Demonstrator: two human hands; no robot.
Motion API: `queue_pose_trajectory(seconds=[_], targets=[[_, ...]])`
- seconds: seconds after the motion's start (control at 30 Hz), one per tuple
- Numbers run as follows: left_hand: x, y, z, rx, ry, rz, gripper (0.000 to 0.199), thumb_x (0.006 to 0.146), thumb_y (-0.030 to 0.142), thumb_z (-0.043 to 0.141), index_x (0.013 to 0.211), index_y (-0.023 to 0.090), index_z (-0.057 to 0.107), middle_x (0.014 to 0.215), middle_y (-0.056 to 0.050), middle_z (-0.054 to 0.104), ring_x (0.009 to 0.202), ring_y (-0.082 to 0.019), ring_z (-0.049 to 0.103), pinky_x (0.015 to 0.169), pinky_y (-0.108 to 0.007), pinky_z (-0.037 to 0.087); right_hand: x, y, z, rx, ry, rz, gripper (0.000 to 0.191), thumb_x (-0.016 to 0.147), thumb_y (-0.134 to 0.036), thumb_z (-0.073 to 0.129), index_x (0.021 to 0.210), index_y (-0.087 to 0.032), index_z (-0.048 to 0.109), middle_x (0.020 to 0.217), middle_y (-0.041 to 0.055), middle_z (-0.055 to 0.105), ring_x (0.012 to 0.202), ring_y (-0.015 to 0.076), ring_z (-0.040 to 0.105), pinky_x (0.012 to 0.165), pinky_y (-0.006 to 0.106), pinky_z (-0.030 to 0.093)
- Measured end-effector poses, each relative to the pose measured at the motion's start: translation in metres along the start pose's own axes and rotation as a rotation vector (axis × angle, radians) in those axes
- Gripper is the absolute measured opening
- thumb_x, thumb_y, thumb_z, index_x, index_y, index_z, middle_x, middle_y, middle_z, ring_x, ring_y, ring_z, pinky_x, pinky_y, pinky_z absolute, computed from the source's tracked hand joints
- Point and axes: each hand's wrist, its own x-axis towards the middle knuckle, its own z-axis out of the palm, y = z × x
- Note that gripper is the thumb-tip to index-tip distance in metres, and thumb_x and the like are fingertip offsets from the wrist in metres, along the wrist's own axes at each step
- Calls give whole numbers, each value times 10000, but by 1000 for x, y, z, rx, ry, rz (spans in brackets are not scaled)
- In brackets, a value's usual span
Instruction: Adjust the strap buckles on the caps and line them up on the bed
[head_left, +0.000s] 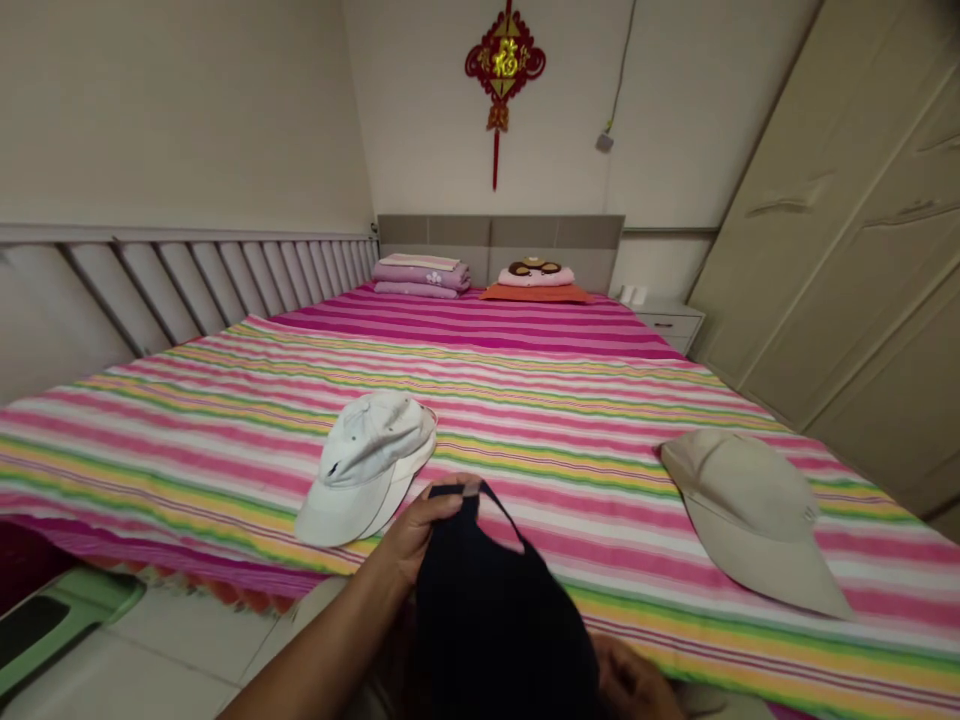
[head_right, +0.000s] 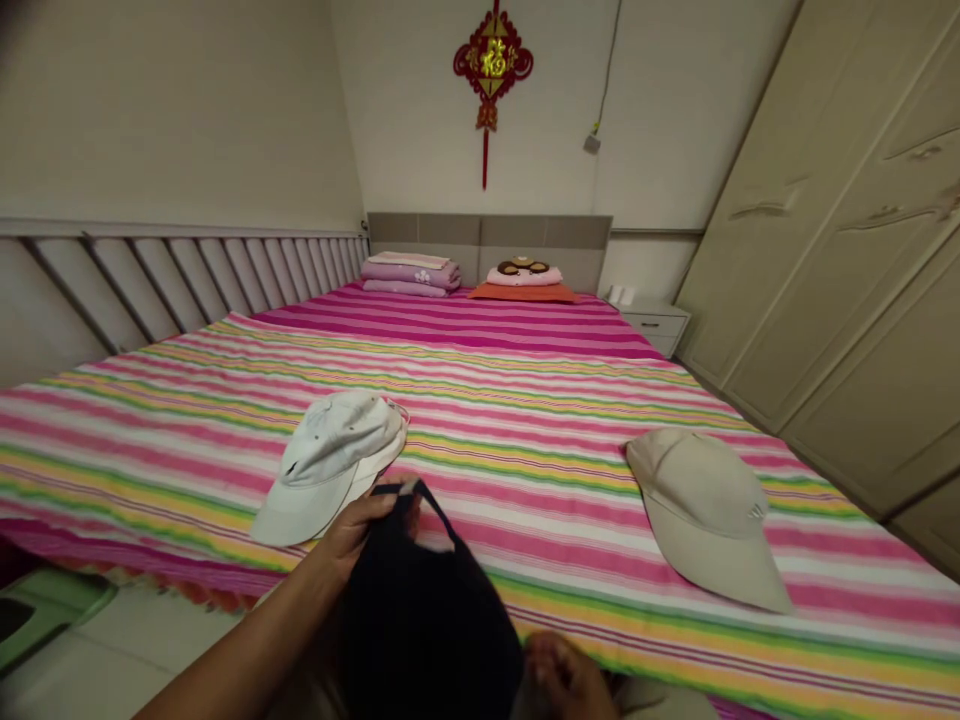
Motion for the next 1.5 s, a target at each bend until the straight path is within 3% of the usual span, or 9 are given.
queue_pose_trajectory(seconds=[0.13, 0.23, 0.3, 0.4, 0.57, 0.73, 1.07, 1.23, 1.5], targets=[[-8, -13, 19, 204, -66, -103, 270, 525, 112, 714, 791, 103, 676, 639, -34, 659, 539, -110, 584, 525, -196, 453, 8, -75, -8, -69, 113, -104, 301, 686, -481, 589, 723, -186, 641, 668, 42, 619, 661, 194, 562, 677, 318, 440], [-8, -19, 32, 228, -115, -140, 288, 518, 91, 703, 805, 102, 683, 692, -52, 680, 597, -128, 606, 594, -218, 465, 9, -120, 15, 4, -150, -118, 310, 719, -453, 580, 870, -185, 618, 822, 48, 634, 752, 170, 557, 758, 299, 414], [-9, -20, 34, 204, -154, -165, 345, 481, 80, 700, 826, 97, 684, 729, -70, 689, 624, -147, 615, 621, -236, 465, 10, -130, 33, 128, -228, -83, 284, 716, -452, 588, 756, -171, 579, 634, 0, 581, 546, 110, 492, 575, 238, 402], [-11, -21, 31, 169, -180, -190, 363, 480, 103, 698, 842, 85, 686, 763, -95, 692, 635, -162, 617, 641, -256, 456, 12, -126, 49, 288, -192, -59, 322, 726, -445, 585, 607, -172, 463, 420, -63, 426, 397, 65, 334, 426, 192, 267], [-12, -29, 29, 180, -77, -145, 240, 497, 149, 741, 725, 96, 691, 616, -51, 666, 549, -124, 582, 590, -224, 424, 12, -120, 52, 380, -217, -57, 300, 743, -418, 581, 636, -181, 432, 385, -89, 352, 376, 56, 255, 409, 189, 203], [-9, -37, 28, 164, -193, -231, 201, 570, 188, 708, 738, 83, 678, 640, -85, 664, 568, -158, 590, 612, -270, 423, 13, -128, 53, 391, -187, -62, 314, 759, -437, 555, 638, -190, 402, 390, -90, 346, 388, 62, 255, 425, 197, 206], [-10, -34, 23, 136, -94, -212, 244, 484, 150, 746, 708, 102, 663, 595, -25, 631, 526, -109, 560, 576, -224, 410, 19, -123, 53, 330, -140, -52, 293, 740, -408, 566, 643, -188, 398, 430, -101, 310, 386, 48, 182, 415, 194, 150], [-7, -39, 22, 148, -192, -287, 189, 596, 249, 716, 668, 85, 653, 584, -47, 624, 528, -108, 563, 591, -231, 419, 25, -127, 51, 264, -116, -89, 326, 702, -443, 600, 645, -179, 419, 458, -85, 338, 420, 55, 225, 427, 192, 165], [-8, -47, 25, 142, -113, -226, 324, 401, 253, 806, 637, 98, 648, 529, -15, 607, 428, -82, 513, 454, -188, 373, 26, -118, 52, 227, -320, -10, 366, 703, -490, 577, 597, -179, 415, 427, -100, 266, 390, 47, 182, 393, 206, 125]])
